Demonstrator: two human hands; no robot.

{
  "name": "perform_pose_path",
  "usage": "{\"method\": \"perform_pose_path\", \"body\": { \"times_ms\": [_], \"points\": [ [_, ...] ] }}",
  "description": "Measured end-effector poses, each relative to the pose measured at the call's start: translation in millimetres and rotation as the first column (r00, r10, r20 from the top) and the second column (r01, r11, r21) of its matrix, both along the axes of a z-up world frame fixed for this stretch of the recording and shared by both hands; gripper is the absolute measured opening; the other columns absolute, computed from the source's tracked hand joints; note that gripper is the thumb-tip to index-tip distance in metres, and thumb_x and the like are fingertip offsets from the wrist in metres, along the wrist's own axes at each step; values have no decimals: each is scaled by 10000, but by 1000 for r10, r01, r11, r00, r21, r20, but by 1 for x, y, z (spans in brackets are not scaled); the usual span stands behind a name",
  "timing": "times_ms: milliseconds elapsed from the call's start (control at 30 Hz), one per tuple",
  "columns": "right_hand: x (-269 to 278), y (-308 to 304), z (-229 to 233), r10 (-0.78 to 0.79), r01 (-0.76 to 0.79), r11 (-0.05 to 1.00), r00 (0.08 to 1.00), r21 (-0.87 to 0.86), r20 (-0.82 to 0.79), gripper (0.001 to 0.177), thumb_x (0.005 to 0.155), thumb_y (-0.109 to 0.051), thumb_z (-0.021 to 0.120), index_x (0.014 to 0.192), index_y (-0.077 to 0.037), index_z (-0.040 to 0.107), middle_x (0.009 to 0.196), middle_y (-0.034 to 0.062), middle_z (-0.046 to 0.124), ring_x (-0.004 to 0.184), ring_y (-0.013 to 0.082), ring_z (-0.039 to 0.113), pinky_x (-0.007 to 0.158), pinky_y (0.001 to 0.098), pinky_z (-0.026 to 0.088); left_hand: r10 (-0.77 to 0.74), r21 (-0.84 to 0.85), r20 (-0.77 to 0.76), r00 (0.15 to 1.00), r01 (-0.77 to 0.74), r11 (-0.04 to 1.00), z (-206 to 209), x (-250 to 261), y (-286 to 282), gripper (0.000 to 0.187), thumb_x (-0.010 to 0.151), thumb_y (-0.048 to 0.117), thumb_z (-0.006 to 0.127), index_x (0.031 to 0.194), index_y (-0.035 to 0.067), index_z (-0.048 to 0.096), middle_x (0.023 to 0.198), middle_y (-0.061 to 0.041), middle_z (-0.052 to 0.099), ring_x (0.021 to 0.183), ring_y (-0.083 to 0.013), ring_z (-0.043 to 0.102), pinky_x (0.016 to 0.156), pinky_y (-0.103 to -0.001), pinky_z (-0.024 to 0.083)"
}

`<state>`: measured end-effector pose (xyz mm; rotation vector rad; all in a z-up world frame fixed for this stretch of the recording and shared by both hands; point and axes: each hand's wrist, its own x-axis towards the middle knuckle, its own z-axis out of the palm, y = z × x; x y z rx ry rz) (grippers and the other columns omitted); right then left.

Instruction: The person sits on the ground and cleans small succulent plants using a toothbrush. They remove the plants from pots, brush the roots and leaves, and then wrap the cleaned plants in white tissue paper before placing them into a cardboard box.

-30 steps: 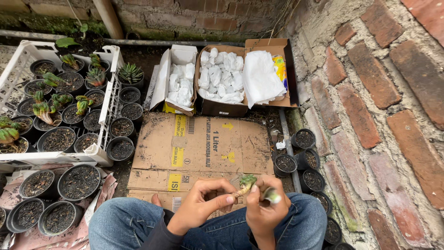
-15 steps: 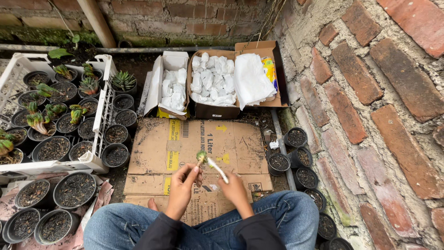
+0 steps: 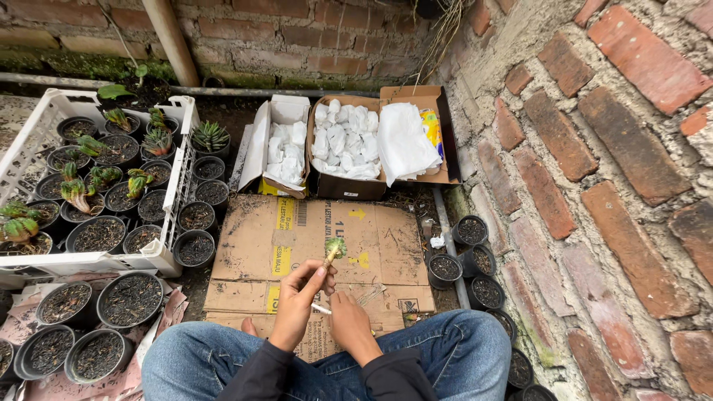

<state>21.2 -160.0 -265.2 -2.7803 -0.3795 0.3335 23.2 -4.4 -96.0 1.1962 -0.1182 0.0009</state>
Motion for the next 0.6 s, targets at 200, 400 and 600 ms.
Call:
{"method": "perform_pose_path", "body": {
  "times_ms": [200, 400, 600],
  "points": [
    [22, -25, 145, -238, 307, 914, 935, 265, -263, 60, 1092, -189, 595, 1060, -141, 611, 1001, 85, 700, 819, 242, 628, 712, 390, 448, 33, -21, -29, 999, -34, 999, -5, 1, 3, 170, 1034, 118, 692, 1034, -24, 786, 863, -103, 726, 775, -198, 671, 739, -329, 562],
    [116, -117, 165, -408, 427, 748, 900, 509, -154, 106, 1065, -122, 643, 1156, -131, 696, 1122, 32, 752, 922, 168, 746, 823, 288, 648, -5, 15, -140, 990, 7, 1000, 1, 56, -41, 185, 1072, 150, 651, 1066, 31, 791, 844, -67, 716, 763, -166, 650, 736, -307, 560],
    [213, -168, 142, -451, 281, 828, 847, 485, 280, 46, 948, -184, 778, 992, -176, 767, 950, 118, 781, 916, 373, 769, 777, 471, 614, -27, 47, -192, 981, 37, 998, 1, 122, -79, 220, 1078, 138, 658, 1103, -37, 788, 814, -136, 691, 714, -193, 667, 634, -296, 571]
  ]
}}
